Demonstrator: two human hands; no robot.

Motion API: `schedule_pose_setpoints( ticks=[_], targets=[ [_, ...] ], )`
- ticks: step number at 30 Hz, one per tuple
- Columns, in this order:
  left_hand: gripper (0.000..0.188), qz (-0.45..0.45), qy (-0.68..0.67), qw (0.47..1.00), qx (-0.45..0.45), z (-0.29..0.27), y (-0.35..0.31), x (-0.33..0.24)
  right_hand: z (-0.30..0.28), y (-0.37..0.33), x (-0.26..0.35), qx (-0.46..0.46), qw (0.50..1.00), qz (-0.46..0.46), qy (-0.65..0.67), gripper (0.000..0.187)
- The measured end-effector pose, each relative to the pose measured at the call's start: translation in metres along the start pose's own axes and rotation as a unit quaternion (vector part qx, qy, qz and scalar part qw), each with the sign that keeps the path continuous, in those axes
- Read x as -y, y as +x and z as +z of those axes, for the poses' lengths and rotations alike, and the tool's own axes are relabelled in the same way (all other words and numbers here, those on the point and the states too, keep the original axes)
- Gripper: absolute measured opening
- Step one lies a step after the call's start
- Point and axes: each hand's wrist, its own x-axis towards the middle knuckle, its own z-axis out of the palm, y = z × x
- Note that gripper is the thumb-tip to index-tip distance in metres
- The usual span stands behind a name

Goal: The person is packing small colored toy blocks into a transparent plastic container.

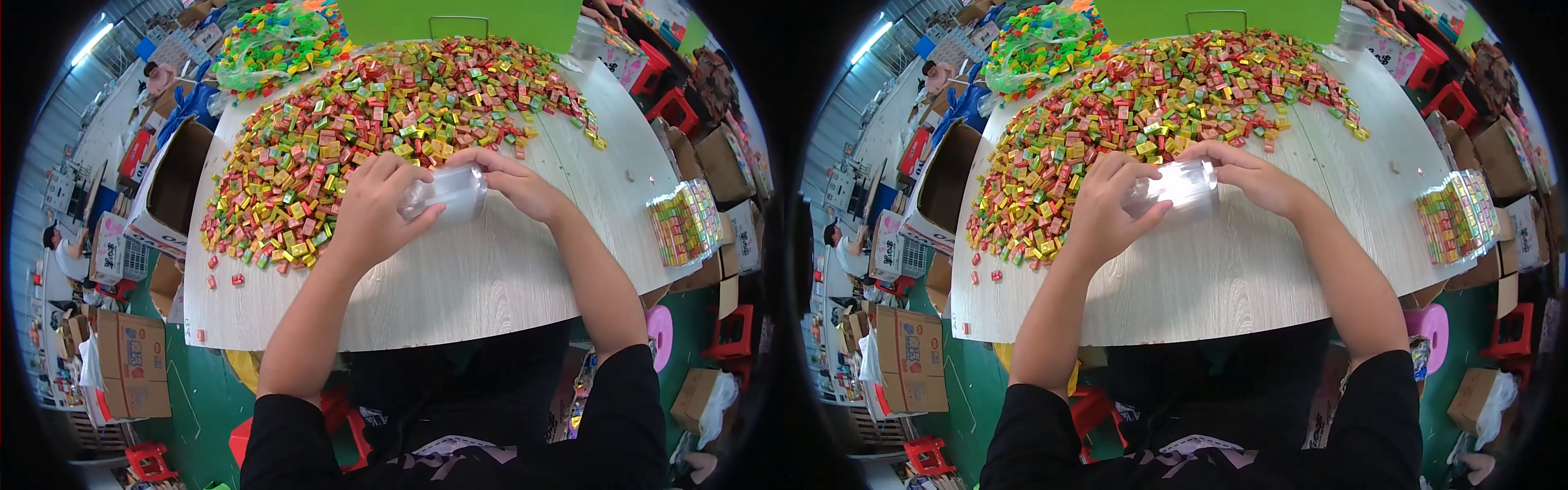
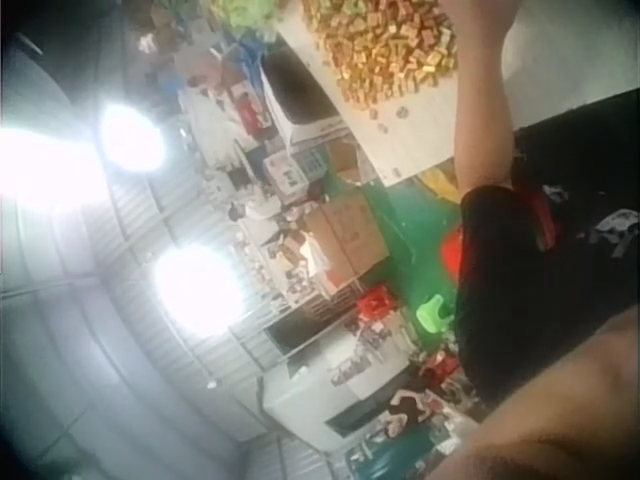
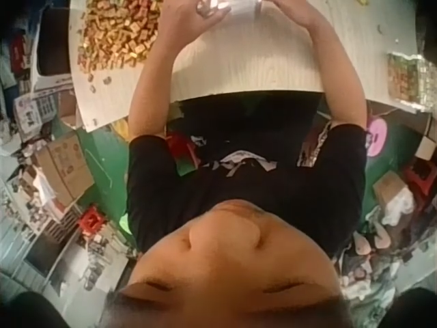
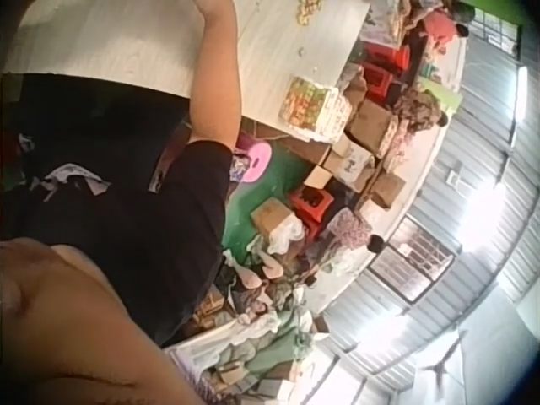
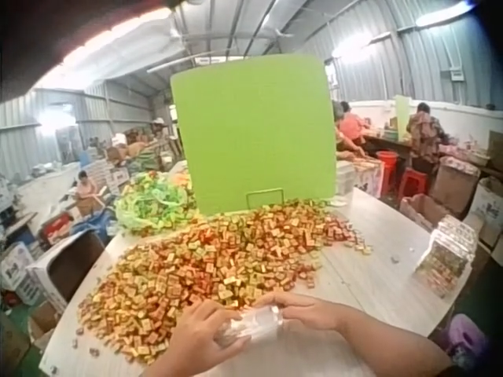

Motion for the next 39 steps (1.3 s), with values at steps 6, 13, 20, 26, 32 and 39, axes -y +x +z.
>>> schedule_pose_setpoints(
  ticks=[6, 13, 20, 26, 32, 39],
  targets=[
    [0.035, 0.001, -0.016, 1.0, 0.009, -0.001, 0.0, 0.001, -0.002, 0.001, -0.004, 0.012, 0.999, 0.011, 0.039, 0.048],
    [0.035, 0.005, -0.036, 0.999, 0.016, -0.001, 0.0, 0.002, 0.0, 0.0, -0.004, 0.028, 0.995, 0.021, 0.09, 0.046],
    [0.036, -0.006, -0.052, 0.998, 0.018, -0.002, 0.0, 0.004, 0.004, -0.001, 0.0, 0.019, 0.998, 0.012, 0.059, 0.045],
    [0.038, -0.015, -0.063, 0.998, 0.013, -0.002, 0.0, 0.005, 0.007, 0.0, 0.001, 0.009, 0.999, 0.008, 0.037, 0.043],
    [0.038, -0.017, -0.071, 0.997, 0.015, -0.002, -0.001, 0.005, 0.009, 0.001, -0.006, 0.004, 0.999, -0.024, 0.024, 0.039],
    [0.045, 0.03, -0.093, 0.994, 0.05, 0.001, 0.001, 0.0, 0.005, 0.007, -0.017, 0.048, 0.998, -0.04, -0.005, 0.025]
  ],
)
